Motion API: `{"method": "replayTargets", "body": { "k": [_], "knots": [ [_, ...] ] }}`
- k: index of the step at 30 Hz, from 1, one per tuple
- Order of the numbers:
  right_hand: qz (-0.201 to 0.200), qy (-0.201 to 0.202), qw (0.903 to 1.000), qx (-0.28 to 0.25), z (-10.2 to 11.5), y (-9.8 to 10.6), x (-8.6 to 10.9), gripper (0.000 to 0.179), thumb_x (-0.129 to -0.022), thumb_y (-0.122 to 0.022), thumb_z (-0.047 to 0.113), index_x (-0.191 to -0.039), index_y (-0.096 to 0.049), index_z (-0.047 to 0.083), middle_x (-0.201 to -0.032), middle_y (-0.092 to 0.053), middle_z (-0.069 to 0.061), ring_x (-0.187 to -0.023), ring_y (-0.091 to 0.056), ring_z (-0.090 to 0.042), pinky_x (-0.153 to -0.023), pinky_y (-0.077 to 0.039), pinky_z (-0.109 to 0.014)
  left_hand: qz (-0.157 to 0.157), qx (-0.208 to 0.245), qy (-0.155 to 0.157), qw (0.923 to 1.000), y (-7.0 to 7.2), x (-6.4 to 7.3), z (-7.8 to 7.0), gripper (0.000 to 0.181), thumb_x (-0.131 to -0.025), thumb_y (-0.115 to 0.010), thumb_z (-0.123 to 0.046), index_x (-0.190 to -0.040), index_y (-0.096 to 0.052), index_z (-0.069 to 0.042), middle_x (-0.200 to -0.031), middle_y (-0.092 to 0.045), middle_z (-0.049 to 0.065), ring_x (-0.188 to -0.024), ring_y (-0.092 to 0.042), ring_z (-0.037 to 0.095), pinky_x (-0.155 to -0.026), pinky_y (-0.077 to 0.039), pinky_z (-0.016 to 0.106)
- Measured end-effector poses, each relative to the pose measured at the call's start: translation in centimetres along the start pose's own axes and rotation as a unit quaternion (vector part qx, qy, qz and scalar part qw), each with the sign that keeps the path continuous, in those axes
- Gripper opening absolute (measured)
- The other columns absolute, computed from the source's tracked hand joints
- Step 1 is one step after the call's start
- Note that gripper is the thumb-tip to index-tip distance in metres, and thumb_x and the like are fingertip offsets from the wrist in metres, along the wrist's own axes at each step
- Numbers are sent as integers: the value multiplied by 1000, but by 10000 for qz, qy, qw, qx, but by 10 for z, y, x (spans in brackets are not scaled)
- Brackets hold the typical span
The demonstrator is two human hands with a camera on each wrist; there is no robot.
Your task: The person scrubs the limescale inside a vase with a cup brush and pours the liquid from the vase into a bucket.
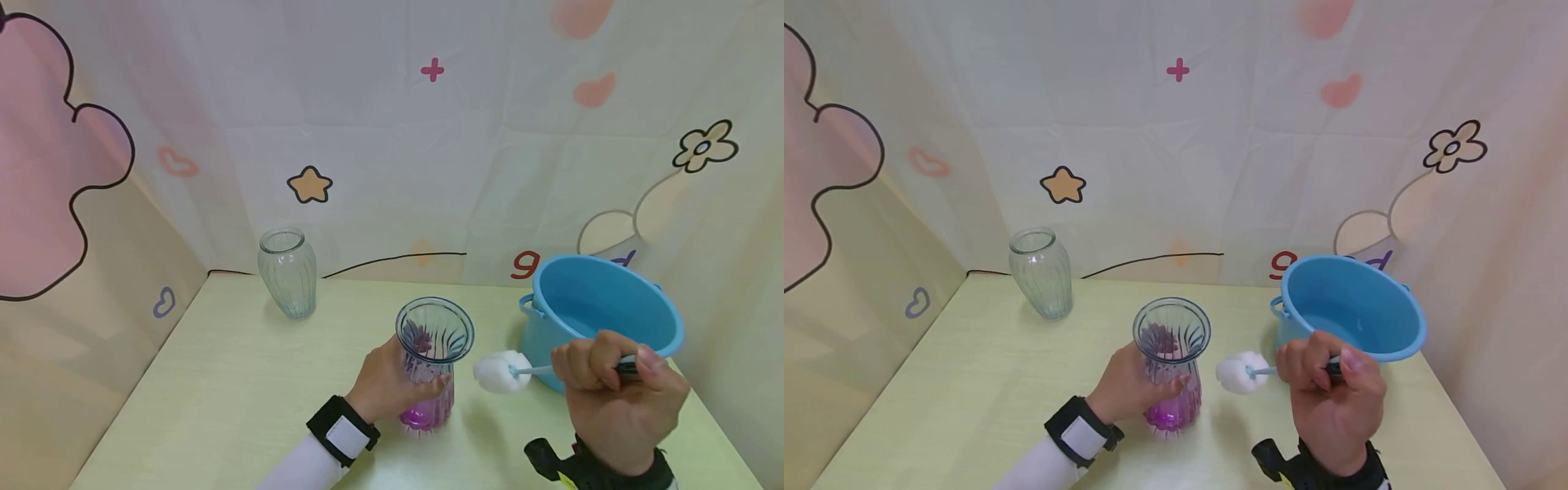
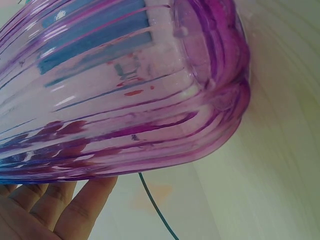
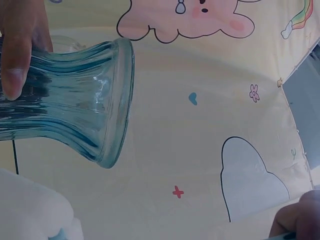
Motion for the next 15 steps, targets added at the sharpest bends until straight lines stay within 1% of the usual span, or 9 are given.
{"method": "replayTargets", "body": {
  "k": [5, 10, 12, 15],
  "knots": [
    [-31, 147, 9996, -223, 3, -8, -3, 25, -85, -17, 12, -62, -23, 8, -56, -21, 0, -50, -19, -12, -46, -13, -21, 33, 52, 11, 10000, 0, 0, 0, 76, -80, -86, -49, -141, -51, -20, -128, -73, 4, -111, -73, 26, -87, -63, 44],
    [-117, 187, 9969, -752, 9, -17, -5, 22, -82, -19, 13, -61, -22, 7, -57, -20, -1, -50, -18, -13, -47, -13, -21, -9, 40, -13, 10000, 0, 0, 0, 76, -79, -86, -47, -140, -51, -20, -127, -74, 4, -110, -74, 25, -87, -63, 44],
    [-68, 246, 9958, -878, 11, -21, -6, 22, -81, -19, 15, -61, -22, 7, -58, -20, -1, -51, -19, -13, -48, -14, -21, -26, 28, -20, 10000, 0, 0, 1, 75, -79, -87, -47, -139, -52, -19, -126, -74, 4, -110, -74, 25, -88, -62, 44],
    [54, 382, 9956, -849, 15, -28, -7, 24, -82, -19, 18, -61, -21, 7, -59, -20, 0, -52, -19, -12, -50, -15, -21, -13, 40, -18, 10000, 0, 0, 1, 75, -79, -86, -48, -140, -52, -20, -126, -74, 4, -110, -74, 26, -88, -62, 45]
  ]
}}
Point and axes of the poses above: each hand's wrist, its own x-axis away from the middle knuckle, its own y-axis out of the back of the hand, z = x × y, the point moved 5 cm from there along -x, towards the middle knuckle
